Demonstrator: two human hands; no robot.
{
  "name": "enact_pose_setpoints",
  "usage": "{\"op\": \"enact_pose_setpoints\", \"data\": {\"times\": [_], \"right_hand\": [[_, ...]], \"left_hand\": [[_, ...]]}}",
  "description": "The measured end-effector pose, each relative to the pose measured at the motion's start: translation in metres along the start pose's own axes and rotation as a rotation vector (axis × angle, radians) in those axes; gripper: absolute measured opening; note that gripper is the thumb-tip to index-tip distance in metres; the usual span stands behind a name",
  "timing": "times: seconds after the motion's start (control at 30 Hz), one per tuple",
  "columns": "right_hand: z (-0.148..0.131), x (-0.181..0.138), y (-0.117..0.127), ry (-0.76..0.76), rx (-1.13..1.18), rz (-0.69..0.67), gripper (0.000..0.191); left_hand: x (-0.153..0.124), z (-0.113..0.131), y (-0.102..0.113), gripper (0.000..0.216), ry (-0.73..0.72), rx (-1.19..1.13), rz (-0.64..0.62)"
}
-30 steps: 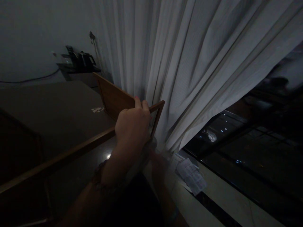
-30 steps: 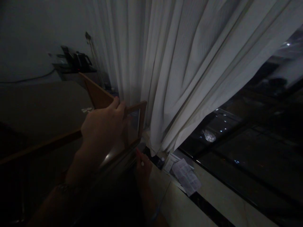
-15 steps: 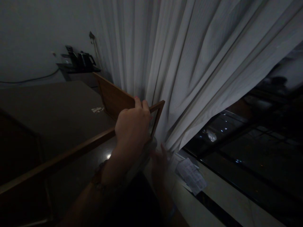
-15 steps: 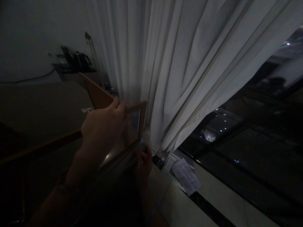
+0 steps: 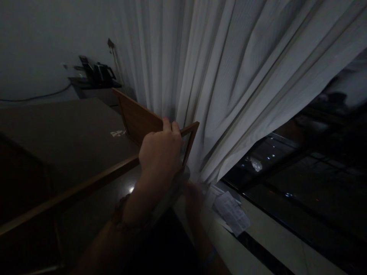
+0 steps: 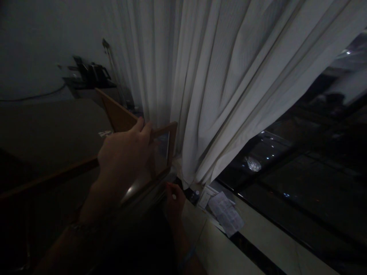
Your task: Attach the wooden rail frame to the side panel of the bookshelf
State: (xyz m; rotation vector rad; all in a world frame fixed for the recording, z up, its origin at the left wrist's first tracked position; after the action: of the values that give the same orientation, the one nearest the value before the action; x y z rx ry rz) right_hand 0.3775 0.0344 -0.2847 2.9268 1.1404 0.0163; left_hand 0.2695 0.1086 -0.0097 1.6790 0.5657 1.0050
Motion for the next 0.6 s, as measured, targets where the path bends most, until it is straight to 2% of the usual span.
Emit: {"op": "enact_pose_setpoints", "data": {"times": [0.17, 0.43, 0.6], "right_hand": [[-0.0108, -0.0032, -0.0069, -0.1, 0.159, -0.047, 0.038], [-0.0073, -0.0036, -0.0077, -0.209, 0.262, -0.095, 0.041], [-0.0117, -0.0057, -0.0109, -0.171, 0.238, -0.108, 0.036]], "left_hand": [[-0.0002, 0.0002, -0.0008, 0.043, 0.001, 0.017, -0.001], [-0.0003, 0.0, -0.0012, 0.043, -0.012, 0.053, 0.018], [0.0005, -0.0004, -0.0013, 0.043, 0.001, 0.047, 0.001]]}}
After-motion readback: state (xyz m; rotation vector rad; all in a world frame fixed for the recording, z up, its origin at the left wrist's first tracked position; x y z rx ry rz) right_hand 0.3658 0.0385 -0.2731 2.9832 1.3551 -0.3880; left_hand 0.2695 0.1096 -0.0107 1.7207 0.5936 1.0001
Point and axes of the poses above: each hand's wrist, its own x-axis towards the middle knuckle, its own y-axis out of the back of the hand, z = x × y, the point moved 4 cm from there along x, towards the middle knuckle, and after that the axes turned 5 degrees about -y, right-handed, at the moved point
